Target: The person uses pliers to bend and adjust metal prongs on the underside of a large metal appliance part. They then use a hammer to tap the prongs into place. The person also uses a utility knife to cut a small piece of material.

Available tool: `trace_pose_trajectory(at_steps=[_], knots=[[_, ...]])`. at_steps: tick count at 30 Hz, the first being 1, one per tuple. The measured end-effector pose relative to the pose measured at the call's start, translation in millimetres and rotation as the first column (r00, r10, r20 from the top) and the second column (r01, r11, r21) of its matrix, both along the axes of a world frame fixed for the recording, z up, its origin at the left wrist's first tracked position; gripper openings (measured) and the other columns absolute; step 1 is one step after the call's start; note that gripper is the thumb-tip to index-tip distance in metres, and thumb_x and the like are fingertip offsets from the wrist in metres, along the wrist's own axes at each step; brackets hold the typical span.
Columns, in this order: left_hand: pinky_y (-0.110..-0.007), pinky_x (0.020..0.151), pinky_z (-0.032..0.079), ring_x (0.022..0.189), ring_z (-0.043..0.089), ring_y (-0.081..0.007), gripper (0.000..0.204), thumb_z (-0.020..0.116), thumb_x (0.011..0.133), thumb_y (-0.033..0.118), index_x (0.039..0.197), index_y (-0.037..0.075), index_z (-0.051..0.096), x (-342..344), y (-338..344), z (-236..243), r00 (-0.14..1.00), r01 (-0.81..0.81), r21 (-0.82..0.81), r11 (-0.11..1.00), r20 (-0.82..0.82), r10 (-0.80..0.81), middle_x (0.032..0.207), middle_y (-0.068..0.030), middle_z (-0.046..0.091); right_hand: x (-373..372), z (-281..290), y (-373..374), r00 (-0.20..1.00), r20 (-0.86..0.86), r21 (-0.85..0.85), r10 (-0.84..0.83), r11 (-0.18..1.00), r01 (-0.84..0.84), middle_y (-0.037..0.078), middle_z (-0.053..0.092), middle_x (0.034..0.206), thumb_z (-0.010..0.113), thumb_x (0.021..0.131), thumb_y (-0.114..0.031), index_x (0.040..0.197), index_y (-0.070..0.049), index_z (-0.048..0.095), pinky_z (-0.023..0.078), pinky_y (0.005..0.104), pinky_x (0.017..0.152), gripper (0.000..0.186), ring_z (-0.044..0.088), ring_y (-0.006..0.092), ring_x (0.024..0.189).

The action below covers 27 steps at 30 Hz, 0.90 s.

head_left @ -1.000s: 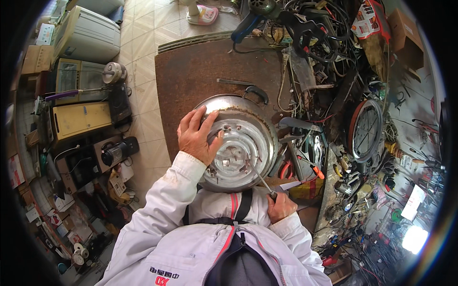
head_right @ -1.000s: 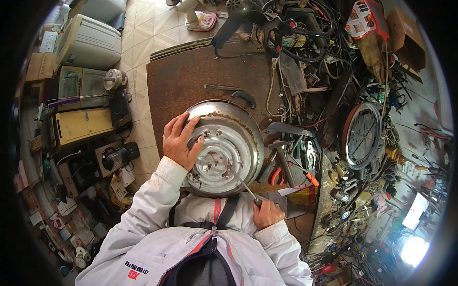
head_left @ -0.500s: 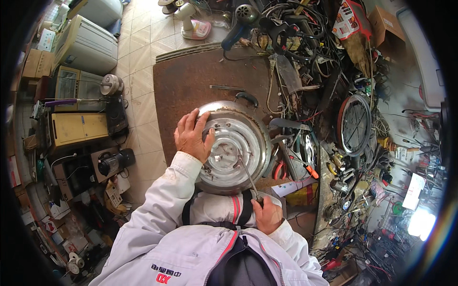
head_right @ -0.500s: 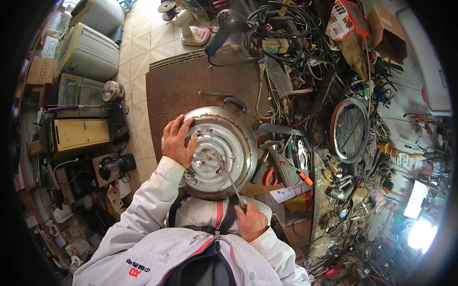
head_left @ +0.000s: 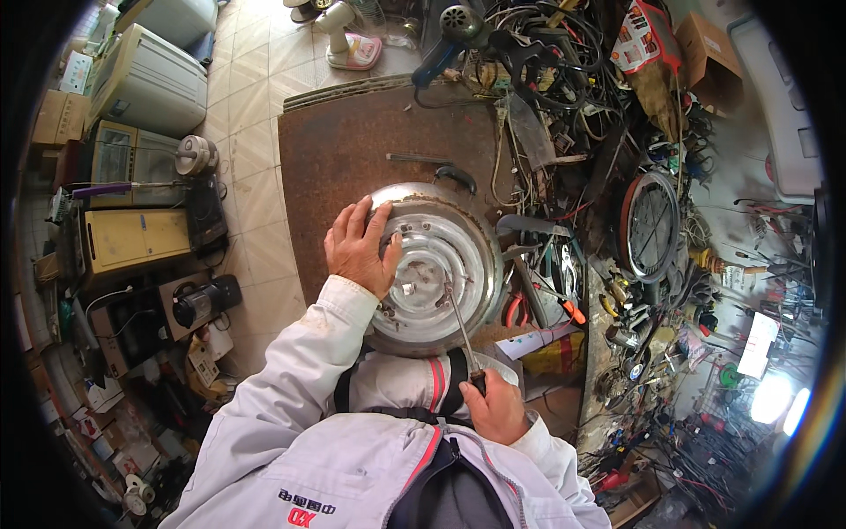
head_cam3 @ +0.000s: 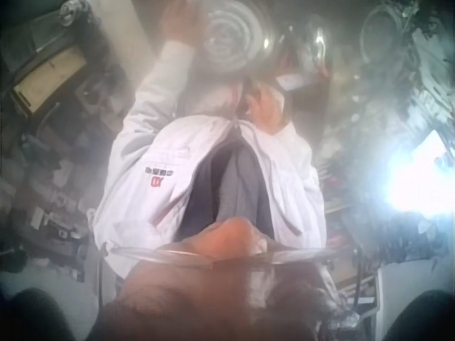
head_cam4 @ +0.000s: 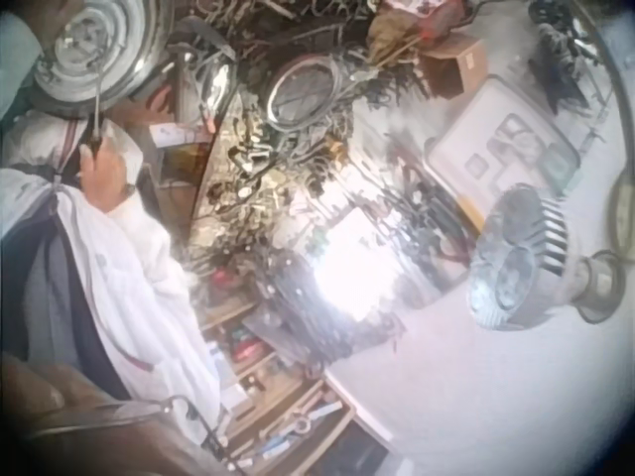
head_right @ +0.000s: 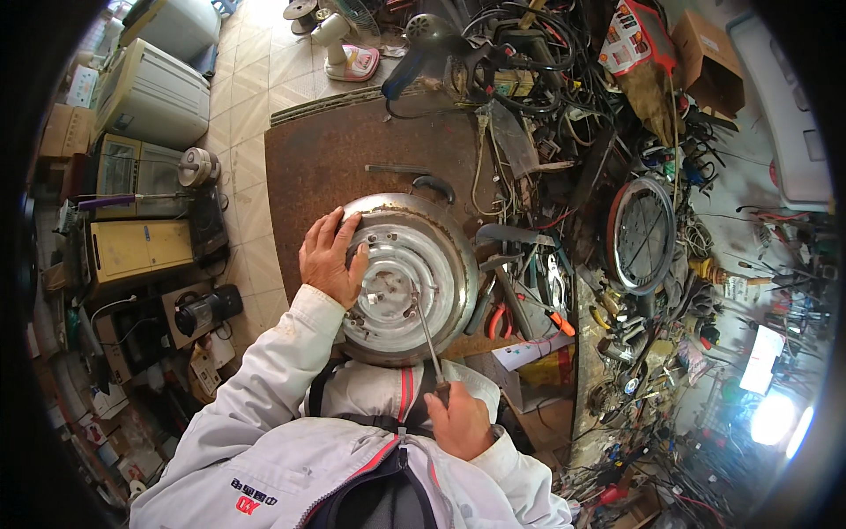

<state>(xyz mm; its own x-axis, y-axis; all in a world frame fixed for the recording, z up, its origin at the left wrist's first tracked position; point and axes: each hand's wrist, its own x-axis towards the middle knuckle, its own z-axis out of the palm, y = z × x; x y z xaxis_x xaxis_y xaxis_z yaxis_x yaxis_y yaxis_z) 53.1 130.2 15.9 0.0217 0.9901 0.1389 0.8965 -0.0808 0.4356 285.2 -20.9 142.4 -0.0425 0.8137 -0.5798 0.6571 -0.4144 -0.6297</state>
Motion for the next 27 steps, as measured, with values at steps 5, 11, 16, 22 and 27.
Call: trace_pose_trajectory(at_steps=[5, 11, 16, 22, 27], knots=[[-0.053, 0.109, 0.037, 0.132, 0.048, -0.0372, 0.051, 0.062, 0.09, 0.033, 0.138, 0.015, 0.06, 0, 1, 2, 1.0, 0.006, -0.003, 1.0, 0.009, -0.006, 0.143, -0.0157, 0.054, 9, -17, -9, 0.974, 0.213, 0.013, 0.082, 0.996, -0.087, 0.025, 0.066, 0.075, 0.069, 0.093, -0.026, 0.096, 0.001, 0.058, 0.05, 0.0545, 0.061, 0.03, 0.065, 0.0486, 0.068], [-0.052, 0.11, 0.036, 0.133, 0.047, -0.0361, 0.051, 0.061, 0.091, 0.034, 0.138, 0.015, 0.06, 1, 0, 1, 1.0, 0.005, -0.007, 1.0, 0.007, -0.005, 0.143, -0.0147, 0.054, 14, -53, -17, 0.929, 0.355, 0.131, 0.1, 0.979, -0.155, 0.026, 0.065, 0.074, 0.067, 0.094, -0.025, 0.093, -0.001, 0.055, 0.049, 0.0552, 0.06, 0.027, 0.064, 0.0484, 0.068], [-0.051, 0.11, 0.036, 0.133, 0.047, -0.0359, 0.051, 0.06, 0.092, 0.036, 0.139, 0.015, 0.06, -1, 1, 0, 1.0, 0.012, -0.005, 1.0, 0.016, -0.012, 0.144, -0.0149, 0.054, 5, -46, -16, 0.969, 0.238, 0.046, 0.062, 0.996, -0.075, 0.027, 0.065, 0.074, 0.066, 0.095, -0.025, 0.093, 0.0, 0.054, 0.048, 0.0555, 0.06, 0.028, 0.063, 0.0496, 0.068], [-0.051, 0.109, 0.037, 0.132, 0.048, -0.0359, 0.05, 0.06, 0.093, 0.036, 0.138, 0.015, 0.062, 0, 1, 0, 1.0, 0.009, 0.009, 1.0, -0.005, -0.009, 0.143, -0.0154, 0.055, 4, -33, -8, 0.985, 0.165, 0.03, 0.049, 0.998, -0.055, 0.028, 0.064, 0.074, 0.068, 0.094, -0.024, 0.088, 0.002, 0.056, 0.048, 0.0547, 0.061, 0.03, 0.063, 0.0505, 0.071], [-0.051, 0.107, 0.038, 0.129, 0.05, -0.0363, 0.046, 0.062, 0.091, 0.034, 0.134, 0.017, 0.065, 1, 2, -4, 1.0, 0.013, 0.064, 0.998, 0.009, -0.013, 0.14, -0.0158, 0.057, 0, -2, 6, 0.997, 0.06, -0.009, 0.04, 0.999, -0.039, 0.032, 0.061, 0.07, 0.067, 0.093, -0.025, 0.09, 0.003, 0.053, 0.046, 0.0603, 0.061, 0.031, 0.06, 0.0536, 0.067]])
